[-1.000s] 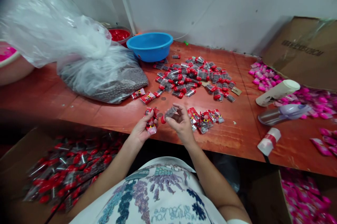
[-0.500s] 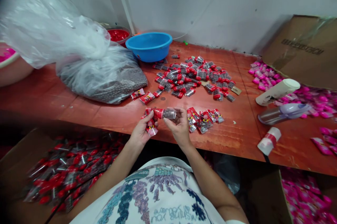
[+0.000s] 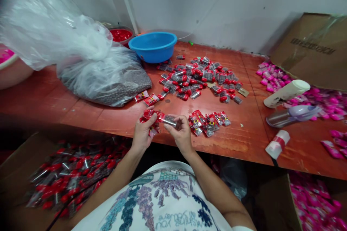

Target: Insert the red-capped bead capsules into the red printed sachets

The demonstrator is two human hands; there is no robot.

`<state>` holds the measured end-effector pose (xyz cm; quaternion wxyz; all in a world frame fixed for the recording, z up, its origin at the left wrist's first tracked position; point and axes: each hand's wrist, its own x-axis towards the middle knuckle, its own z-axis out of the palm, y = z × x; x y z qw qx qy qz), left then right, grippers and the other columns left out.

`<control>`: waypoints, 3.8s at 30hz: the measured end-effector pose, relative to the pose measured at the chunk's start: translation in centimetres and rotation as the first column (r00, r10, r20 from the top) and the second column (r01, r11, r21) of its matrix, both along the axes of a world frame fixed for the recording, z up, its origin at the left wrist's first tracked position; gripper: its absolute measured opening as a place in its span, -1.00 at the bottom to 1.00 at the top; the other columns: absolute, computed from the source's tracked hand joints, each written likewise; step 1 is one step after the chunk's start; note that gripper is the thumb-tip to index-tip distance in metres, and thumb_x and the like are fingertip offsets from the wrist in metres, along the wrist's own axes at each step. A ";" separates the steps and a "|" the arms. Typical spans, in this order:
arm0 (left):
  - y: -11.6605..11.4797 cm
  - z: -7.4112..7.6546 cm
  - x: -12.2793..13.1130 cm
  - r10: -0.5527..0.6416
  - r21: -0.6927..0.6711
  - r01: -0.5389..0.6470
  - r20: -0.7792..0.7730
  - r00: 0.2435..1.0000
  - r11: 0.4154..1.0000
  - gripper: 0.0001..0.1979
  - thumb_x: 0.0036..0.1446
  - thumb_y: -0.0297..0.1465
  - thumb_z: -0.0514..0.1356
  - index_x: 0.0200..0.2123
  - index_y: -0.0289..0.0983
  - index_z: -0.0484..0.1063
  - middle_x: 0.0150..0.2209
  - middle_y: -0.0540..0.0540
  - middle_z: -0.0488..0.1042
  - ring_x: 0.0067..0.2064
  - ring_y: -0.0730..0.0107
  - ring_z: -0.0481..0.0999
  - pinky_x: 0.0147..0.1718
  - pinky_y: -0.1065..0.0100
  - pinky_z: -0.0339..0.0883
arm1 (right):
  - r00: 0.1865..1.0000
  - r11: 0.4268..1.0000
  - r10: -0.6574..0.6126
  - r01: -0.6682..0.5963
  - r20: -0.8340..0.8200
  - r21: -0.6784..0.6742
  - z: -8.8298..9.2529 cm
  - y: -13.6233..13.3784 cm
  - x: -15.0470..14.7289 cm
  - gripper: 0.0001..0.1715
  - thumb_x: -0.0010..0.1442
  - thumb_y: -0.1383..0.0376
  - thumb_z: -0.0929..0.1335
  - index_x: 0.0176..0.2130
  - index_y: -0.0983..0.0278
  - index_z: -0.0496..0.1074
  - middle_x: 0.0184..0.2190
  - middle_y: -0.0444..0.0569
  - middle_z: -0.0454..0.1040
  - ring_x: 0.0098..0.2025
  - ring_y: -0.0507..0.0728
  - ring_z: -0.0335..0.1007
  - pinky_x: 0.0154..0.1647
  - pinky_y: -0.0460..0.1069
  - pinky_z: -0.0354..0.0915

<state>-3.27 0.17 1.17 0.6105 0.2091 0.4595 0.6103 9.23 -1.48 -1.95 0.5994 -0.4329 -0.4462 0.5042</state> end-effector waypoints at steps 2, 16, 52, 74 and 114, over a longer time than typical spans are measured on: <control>0.0 0.2 -0.4 -0.058 0.000 0.058 -0.010 0.998 0.998 -0.49 -0.20 -0.35 0.42 -0.10 -0.24 0.43 -0.45 0.04 0.48 -0.60 0.54 0.41 -0.62 0.49 0.32 | 1.000 1.000 0.009 -0.009 0.023 -0.020 -0.2 0.0 0.1 -0.67 0.03 0.23 0.44 -0.21 0.19 0.31 -0.14 -0.05 0.48 -0.10 0.12 0.44 -0.03 0.07 0.37; 0.7 0.1 -2.4 -0.187 -0.004 0.190 -0.198 0.962 0.982 -0.74 -0.18 -0.35 0.40 -0.45 -0.30 0.41 -0.56 0.03 0.43 -0.68 0.56 0.35 -0.75 0.55 0.22 | 0.982 0.972 0.131 -0.154 -0.133 -0.178 -0.6 0.3 1.1 -0.68 0.10 0.15 0.40 -0.13 0.20 0.51 -0.40 -0.10 0.55 -0.44 0.05 0.49 -0.39 -0.03 0.44; -1.4 -0.5 0.5 -0.022 0.049 0.026 -0.089 0.996 0.998 -0.48 -0.23 -0.43 0.42 -0.17 -0.25 0.31 -0.36 0.02 0.48 -0.49 0.47 0.49 -0.53 0.44 0.41 | 0.994 0.979 0.097 -0.104 -0.047 -0.175 -0.4 -0.6 0.6 -0.69 0.21 0.08 0.30 -0.22 0.26 0.44 -0.45 -0.12 0.48 -0.58 -0.01 0.36 -0.56 -0.11 0.32; -1.8 0.8 -0.2 -0.198 0.109 0.210 -0.112 0.974 0.972 -0.31 -0.19 -0.40 0.40 0.06 -0.21 0.27 -0.35 -0.02 0.51 -0.57 0.49 0.45 -0.62 0.46 0.38 | 0.998 0.993 0.033 -0.026 0.058 -0.118 1.1 -2.2 0.0 -0.71 0.21 0.10 0.30 -0.21 0.25 0.42 -0.49 -0.16 0.40 -0.60 -0.04 0.26 -0.60 -0.13 0.22; -1.8 0.8 0.6 -0.156 0.078 0.164 -0.095 0.983 0.983 -0.58 -0.18 -0.42 0.39 -0.18 -0.28 0.41 -0.38 -0.02 0.52 -0.63 0.59 0.37 -0.68 0.54 0.22 | 0.972 1.000 0.013 -0.012 0.233 -0.006 -0.3 -2.1 0.5 -0.61 0.21 0.17 0.31 0.03 0.17 0.33 -0.29 -0.10 0.48 -0.44 0.01 0.38 -0.40 -0.09 0.35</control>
